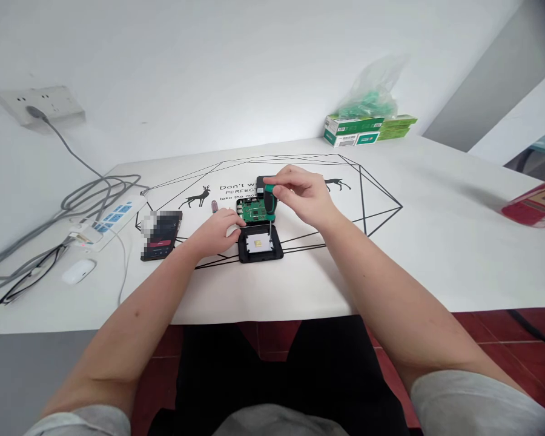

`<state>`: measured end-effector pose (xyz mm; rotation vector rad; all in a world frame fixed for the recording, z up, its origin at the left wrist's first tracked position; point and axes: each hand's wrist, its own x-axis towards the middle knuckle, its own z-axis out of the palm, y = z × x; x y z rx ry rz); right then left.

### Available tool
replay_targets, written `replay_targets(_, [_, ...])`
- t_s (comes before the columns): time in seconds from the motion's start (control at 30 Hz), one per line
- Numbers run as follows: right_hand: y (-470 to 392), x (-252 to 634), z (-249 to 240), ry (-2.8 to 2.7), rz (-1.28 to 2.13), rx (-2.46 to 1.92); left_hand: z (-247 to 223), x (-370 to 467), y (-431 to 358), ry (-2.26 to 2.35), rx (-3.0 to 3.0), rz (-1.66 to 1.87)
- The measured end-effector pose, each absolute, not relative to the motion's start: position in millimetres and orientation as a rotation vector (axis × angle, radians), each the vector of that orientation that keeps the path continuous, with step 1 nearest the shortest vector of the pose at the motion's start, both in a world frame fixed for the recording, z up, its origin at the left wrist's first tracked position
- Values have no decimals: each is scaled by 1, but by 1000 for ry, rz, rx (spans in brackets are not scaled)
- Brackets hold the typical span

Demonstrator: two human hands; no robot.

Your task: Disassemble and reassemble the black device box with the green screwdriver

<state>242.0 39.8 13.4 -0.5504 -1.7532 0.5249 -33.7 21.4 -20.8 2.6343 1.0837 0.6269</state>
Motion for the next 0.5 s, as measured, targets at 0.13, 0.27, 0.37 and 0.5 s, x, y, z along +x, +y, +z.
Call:
replay_targets(0.13, [38,234,10,-1620,578,-568,-14,-31,13,1029,2552,527])
replay_targets(0.27, [35,224,5,-1531,718,-585,-5,-28,3,1040,2438,298])
replay_targets(0.37, [35,221,2,-1538,617,-586,0,-25,-1,1060,2409,170])
replay_targets(0.5, [35,223,0,-1572,387,-574,1,-23,-2,1067,2436,145])
